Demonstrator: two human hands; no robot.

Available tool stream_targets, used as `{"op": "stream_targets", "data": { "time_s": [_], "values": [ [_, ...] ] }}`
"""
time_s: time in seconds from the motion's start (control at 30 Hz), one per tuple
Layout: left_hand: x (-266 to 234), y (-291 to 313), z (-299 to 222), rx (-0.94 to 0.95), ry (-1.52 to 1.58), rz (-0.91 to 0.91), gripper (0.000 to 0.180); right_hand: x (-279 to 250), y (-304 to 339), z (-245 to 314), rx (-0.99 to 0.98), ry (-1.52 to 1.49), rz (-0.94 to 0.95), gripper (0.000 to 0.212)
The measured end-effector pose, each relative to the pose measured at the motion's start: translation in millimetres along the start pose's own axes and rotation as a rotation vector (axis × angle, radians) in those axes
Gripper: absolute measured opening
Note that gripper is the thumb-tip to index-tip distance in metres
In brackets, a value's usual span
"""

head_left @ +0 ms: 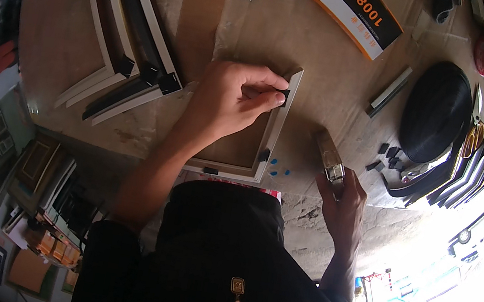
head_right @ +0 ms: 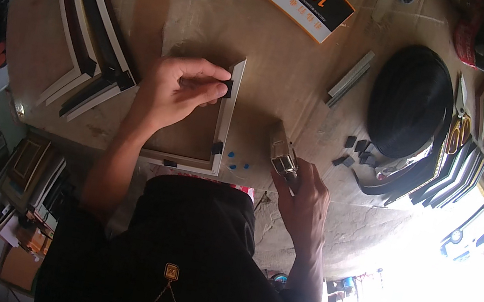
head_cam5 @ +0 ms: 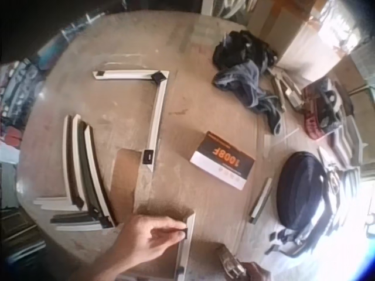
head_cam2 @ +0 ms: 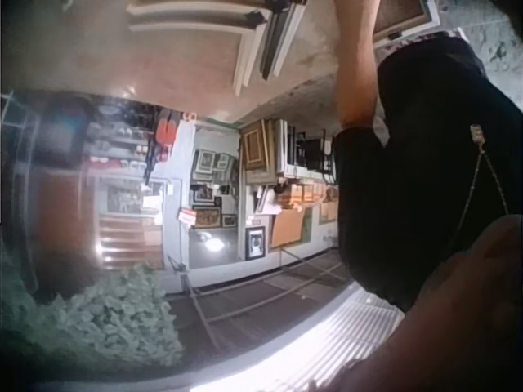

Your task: The person assembles picture frame corner pieces by attaching black plastic joiners and securing them with a stapler on a workbench.

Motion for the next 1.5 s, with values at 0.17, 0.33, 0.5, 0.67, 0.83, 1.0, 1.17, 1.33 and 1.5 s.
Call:
{"op": "stream_targets", "data": {
  "time_s": [0.17, 0.33, 0.5, 0.67, 0.83, 1.0, 1.17, 1.33, 1.5],
  "values": [
    [4.5, -0.4, -0.4, -0.005, 0.036, -0.001, 0.017, -11.1, 3.3, 16.9, -0.002, 0.346, 0.131, 0.032],
    [5.8, -3.0, -5.8, 0.038, -0.013, -0.051, 0.018, -28.8, 5.2, 36.5, -0.075, 0.457, 0.079, 0.036],
    [8.0, -3.2, -4.2, 0.059, -0.04, -0.091, 0.018, -16.4, -4.8, 18.7, -0.049, 0.15, 0.114, 0.037],
    [8.0, -5.4, -2.9, 0.078, -0.057, -0.101, 0.017, -25.7, -18.6, 16.3, -0.097, 0.075, 0.177, 0.036],
    [10.3, -4.6, 2.0, 0.136, -0.051, -0.162, 0.014, -45.7, -54.6, 48.5, -0.236, 0.294, 0.171, 0.033],
    [10.6, -5.6, 3.2, 0.16, -0.046, -0.164, 0.014, -46.5, -79.8, 63.4, -0.491, 0.43, 0.148, 0.034],
    [10.8, -4.5, 1.5, 0.175, -0.047, -0.18, 0.014, -48.6, -94.0, 79.4, -0.594, 0.479, 0.214, 0.035],
    [9.3, -3.9, 3.6, 0.167, -0.079, -0.135, 0.015, -44.4, -99.1, 89.2, -0.644, 0.555, 0.212, 0.029],
    [10.3, -4.1, 5.0, 0.204, -0.098, -0.133, 0.016, -42.2, -104.4, 89.2, -0.67, 0.544, 0.224, 0.031]
  ]
}}
Point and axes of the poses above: each hand's wrist, its own y-axis away from the middle knuckle, its own x-axis out of the palm, z = x × y, the point moved 3 cm from there along -y, towards the middle knuckle, and after that the axes turned 7 degrees about -z, right-handed, at the moved point
